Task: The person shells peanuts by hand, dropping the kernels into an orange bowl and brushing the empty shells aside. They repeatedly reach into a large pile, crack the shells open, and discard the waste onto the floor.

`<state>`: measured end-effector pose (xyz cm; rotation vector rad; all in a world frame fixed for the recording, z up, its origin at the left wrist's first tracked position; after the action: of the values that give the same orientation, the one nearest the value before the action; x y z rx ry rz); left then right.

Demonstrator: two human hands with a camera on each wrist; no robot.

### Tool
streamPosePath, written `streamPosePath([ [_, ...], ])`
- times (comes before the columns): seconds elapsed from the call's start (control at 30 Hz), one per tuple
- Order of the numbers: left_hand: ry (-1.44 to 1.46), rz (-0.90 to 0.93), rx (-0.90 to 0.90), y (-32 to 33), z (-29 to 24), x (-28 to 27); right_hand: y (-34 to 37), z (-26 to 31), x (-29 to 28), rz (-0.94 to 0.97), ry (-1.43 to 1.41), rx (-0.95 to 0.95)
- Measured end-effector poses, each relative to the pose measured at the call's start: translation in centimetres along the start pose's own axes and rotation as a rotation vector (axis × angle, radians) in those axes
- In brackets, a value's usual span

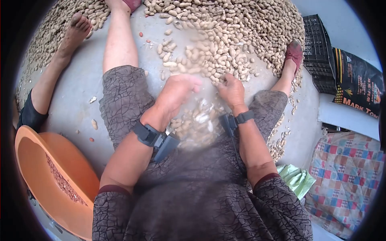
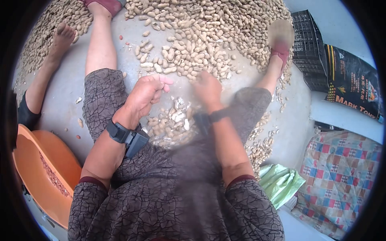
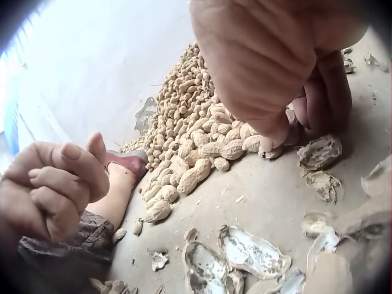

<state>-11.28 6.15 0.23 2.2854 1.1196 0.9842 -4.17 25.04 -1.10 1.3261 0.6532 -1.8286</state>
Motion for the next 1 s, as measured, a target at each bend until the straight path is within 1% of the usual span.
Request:
streamPosePath([
  [0.07,-0.012,-0.007,0.006,0.0,0.1,-0.2,-0.3,-1.0,0.1,0.006,-0.206,0.038],
  [0.2,-0.006,-0.006,0.044,-0.2,0.5,-0.4,-0.7,-0.5,-1.3,0.049,-0.236,0.065],
  [0.27,-0.008,0.005,0.049,-0.3,0.7,-0.2,-1.2,-0.5,-1.0,0.071,-0.081,0.003],
  [0.3,-0.011,0.011,0.050,-0.3,0.6,0.1,-1.4,-0.5,-0.9,0.075,-0.081,0.001],
  [0.37,-0.016,0.008,0.050,-0.2,0.7,0.2,-1.6,-0.8,-0.3,0.114,-0.066,0.071],
  [0.4,-0.018,0.004,0.041,-0.2,0.8,0.2,-1.6,-0.9,-0.2,0.118,-0.070,0.070],
  [0.47,-0.022,-0.001,0.032,-0.3,0.9,0.3,-1.5,-1.7,0.3,0.131,-0.204,0.137],
  [0.5,-0.033,-0.017,0.035,-0.3,1.0,0.2,-1.5,-2.0,0.7,0.134,-0.208,0.138],
  [0.57,-0.053,-0.036,0.036,-0.5,1.2,0.0,-1.5,-2.6,1.4,0.089,-0.313,0.141],
  [0.63,-0.014,-0.009,0.048,-0.8,1.7,0.1,-1.3,-2.7,1.7,0.110,-0.279,0.120],
  [0.7,-0.053,-0.025,0.048,-1.0,2.0,0.1,-1.2,-2.2,1.5,0.128,-0.245,0.096],
  [0.77,-0.090,-0.044,0.048,-1.2,2.4,0.1,-0.4,-2.4,1.6,0.254,-0.546,0.319],
  [0.8,-0.103,-0.036,0.076,-1.2,2.6,0.1,0.0,-1.6,0.7,0.254,-0.554,0.320],
  [0.87,-0.124,-0.025,0.102,-1.3,2.9,0.4,1.5,0.6,-0.5,0.329,-1.147,0.444],
  [0.9,-0.103,-0.018,0.119,-1.3,3.0,0.8,2.1,1.0,-0.7,0.327,-1.153,0.444],
  [0.97,-0.089,-0.015,0.138,-1.1,2.9,1.3,3.1,2.4,-0.9,0.344,-1.340,0.420],
  [1.0,-0.039,-0.011,0.162,-1.0,2.7,1.5,3.4,2.9,-0.9,0.344,-1.348,0.420],
])
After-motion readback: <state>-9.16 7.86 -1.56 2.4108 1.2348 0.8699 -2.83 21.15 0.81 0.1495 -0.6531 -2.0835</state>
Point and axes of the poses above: each hand's wrist, its own y-axis away from the middle knuckle, its own x-axis out of the palm, z = x × y, the point moved 7 cm from there along -y, towards the middle knuckle, and after that the axes turned 3 degrees about -z, right-handed, at the moved point
